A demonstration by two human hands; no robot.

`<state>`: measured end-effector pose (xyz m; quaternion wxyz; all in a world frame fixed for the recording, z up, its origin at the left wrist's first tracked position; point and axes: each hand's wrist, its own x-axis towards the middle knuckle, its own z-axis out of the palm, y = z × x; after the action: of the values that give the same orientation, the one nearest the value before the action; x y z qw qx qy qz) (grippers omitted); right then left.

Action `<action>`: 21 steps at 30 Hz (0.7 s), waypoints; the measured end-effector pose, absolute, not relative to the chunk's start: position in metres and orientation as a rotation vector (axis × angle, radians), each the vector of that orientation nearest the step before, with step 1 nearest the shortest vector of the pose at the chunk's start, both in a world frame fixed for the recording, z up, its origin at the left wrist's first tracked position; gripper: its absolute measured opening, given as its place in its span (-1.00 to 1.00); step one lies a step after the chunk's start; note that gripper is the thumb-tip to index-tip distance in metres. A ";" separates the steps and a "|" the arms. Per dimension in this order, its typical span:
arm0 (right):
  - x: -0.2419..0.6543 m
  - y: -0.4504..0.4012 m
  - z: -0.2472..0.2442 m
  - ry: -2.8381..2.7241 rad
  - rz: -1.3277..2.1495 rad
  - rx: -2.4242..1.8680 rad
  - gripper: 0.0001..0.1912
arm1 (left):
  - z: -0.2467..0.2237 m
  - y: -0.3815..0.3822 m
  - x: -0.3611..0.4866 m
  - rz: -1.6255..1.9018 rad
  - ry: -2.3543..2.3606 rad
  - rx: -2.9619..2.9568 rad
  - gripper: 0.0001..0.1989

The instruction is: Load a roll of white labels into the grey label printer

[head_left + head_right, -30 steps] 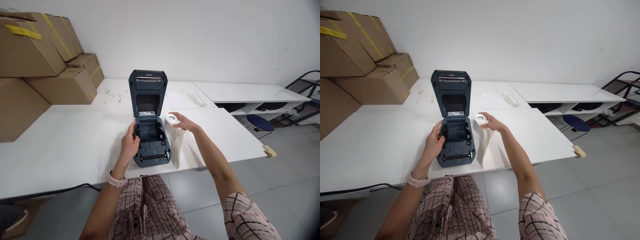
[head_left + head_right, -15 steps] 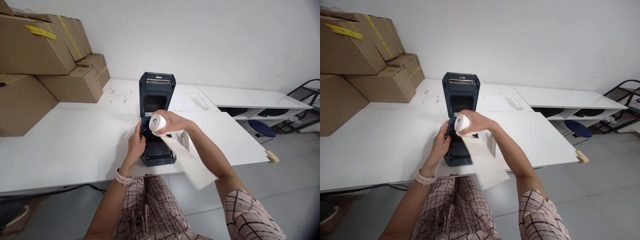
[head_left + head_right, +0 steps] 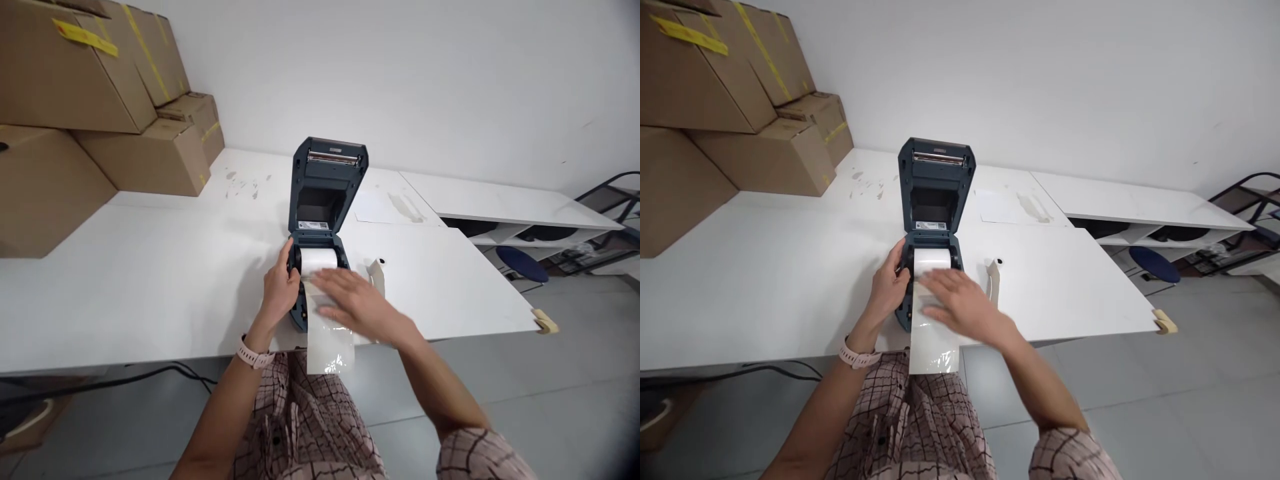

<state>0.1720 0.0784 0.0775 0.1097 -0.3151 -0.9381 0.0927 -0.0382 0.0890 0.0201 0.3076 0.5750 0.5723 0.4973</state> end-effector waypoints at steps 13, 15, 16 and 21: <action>0.187 0.034 0.052 -2.271 0.860 -0.963 -0.38 | 0.006 0.011 -0.020 1.219 1.287 1.114 -0.11; 0.197 0.059 0.071 -2.045 0.906 -0.963 -0.52 | 0.004 0.001 -0.019 1.210 1.229 1.086 -0.06; 0.200 0.078 0.082 -1.896 0.848 -0.996 -0.53 | 0.004 -0.002 -0.019 1.206 1.211 1.074 -0.04; 0.182 0.208 0.132 -1.690 0.789 -0.998 -0.16 | 0.007 -0.001 -0.019 1.183 1.241 1.071 0.00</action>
<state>0.1822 0.2085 0.1325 0.4909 -0.4109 -0.6961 0.3251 -0.0192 -0.0007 0.0069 0.5313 0.4489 0.5201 0.4957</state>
